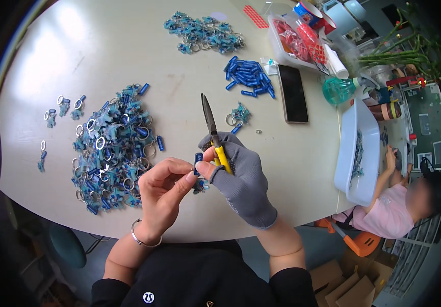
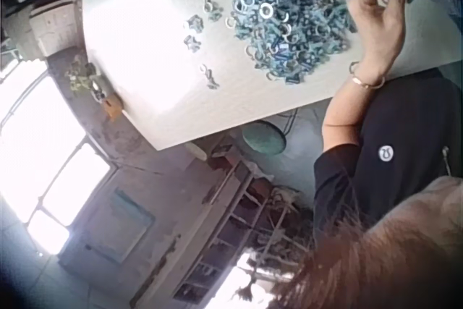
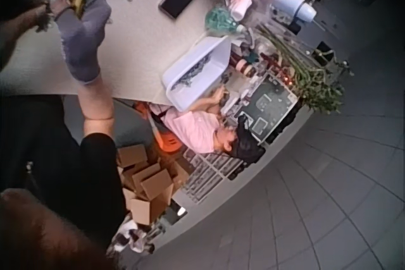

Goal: The person uses pliers to attach small metal rings to blue plastic charms and key rings. They pick up components from a pile on the table, open the rings with pliers, link the parts together, and place the finished keychains into a white tray.

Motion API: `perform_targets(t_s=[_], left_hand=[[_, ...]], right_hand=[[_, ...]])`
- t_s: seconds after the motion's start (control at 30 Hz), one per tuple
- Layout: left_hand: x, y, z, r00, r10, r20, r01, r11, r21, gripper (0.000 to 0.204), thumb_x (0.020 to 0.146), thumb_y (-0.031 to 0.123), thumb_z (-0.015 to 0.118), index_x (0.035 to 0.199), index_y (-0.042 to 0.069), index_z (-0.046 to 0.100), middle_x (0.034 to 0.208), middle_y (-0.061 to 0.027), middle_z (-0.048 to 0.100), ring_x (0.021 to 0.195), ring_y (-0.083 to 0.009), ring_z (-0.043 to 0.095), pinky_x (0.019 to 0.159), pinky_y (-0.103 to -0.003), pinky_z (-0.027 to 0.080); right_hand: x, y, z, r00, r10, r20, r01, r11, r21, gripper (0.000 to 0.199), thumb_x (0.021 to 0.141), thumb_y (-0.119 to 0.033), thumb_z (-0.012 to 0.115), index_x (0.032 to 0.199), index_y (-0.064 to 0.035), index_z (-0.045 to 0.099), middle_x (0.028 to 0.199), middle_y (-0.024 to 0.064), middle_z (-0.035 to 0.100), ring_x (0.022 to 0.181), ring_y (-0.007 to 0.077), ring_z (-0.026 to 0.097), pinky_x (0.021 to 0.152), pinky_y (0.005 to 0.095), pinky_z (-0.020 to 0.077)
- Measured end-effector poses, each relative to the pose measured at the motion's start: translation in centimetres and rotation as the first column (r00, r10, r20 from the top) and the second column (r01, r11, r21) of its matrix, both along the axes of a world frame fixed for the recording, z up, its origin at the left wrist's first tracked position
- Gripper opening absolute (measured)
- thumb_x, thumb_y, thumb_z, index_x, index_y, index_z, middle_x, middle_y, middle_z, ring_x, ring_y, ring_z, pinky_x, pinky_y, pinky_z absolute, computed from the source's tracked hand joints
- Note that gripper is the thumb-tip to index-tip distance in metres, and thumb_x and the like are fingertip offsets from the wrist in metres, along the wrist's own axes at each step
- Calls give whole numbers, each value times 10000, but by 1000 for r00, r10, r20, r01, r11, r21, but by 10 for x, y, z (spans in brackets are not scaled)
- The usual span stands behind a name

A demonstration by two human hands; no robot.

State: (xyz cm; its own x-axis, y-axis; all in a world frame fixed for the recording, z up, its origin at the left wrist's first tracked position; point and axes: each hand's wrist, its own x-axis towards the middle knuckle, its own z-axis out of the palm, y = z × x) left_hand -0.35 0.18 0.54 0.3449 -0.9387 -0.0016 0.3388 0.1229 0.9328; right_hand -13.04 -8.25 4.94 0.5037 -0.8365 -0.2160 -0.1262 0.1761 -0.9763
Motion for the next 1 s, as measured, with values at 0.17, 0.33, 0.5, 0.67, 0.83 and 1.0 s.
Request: perform_targets(t_s=[0.17,0.33,0.5,0.67,0.83,1.0], left_hand=[[-1,0,-1,999,19,43,-18,999,-27,51,856,-4,661,868,-49,639,808,-77,631,716,-104,592,654,-231,485],[-2,1,-3,998,21,65,-18,999,-43,51,854,-8,661,870,-46,632,828,-76,632,724,-106,589,662,-231,483],[-1,1,-2,997,6,73,-3,999,-35,50,851,-14,663,873,-44,629,837,-76,631,730,-109,591,664,-234,484],[-2,0,-2,999,-12,44,14,999,-31,51,850,-15,666,873,-44,632,842,-77,633,729,-108,590,667,-236,485],[-3,0,-3,1000,-4,14,5,998,-61,66,856,-7,667,896,-48,634,841,-72,635,749,-101,591,688,-232,484],[1,0,1,950,-100,-296,115,993,32,92,866,25,677,929,-35,649,878,-46,660,802,-84,592,719,-227,483]], right_hand=[[4,8,-2,997,-68,45,68,998,0,107,810,-61,653,862,-1,582,954,38,545,772,82,494,682,227,418],[6,17,-2,989,-150,1,149,982,-119,99,822,-63,657,856,-3,586,979,49,542,757,91,525,667,233,443],[9,23,-5,981,-193,4,189,958,-214,92,823,-57,655,857,-4,587,1018,83,550,766,115,551,679,248,462],[6,24,-13,980,-200,1,187,915,-359,89,826,-52,652,859,-2,587,1037,100,551,772,127,559,667,255,473],[9,26,-13,971,-237,30,233,911,-340,103,830,-54,648,868,11,578,1016,106,542,800,131,553,661,255,471],[13,32,-13,952,-303,44,301,898,-322,121,831,-56,646,886,18,568,995,104,532,833,142,543,694,277,465]])
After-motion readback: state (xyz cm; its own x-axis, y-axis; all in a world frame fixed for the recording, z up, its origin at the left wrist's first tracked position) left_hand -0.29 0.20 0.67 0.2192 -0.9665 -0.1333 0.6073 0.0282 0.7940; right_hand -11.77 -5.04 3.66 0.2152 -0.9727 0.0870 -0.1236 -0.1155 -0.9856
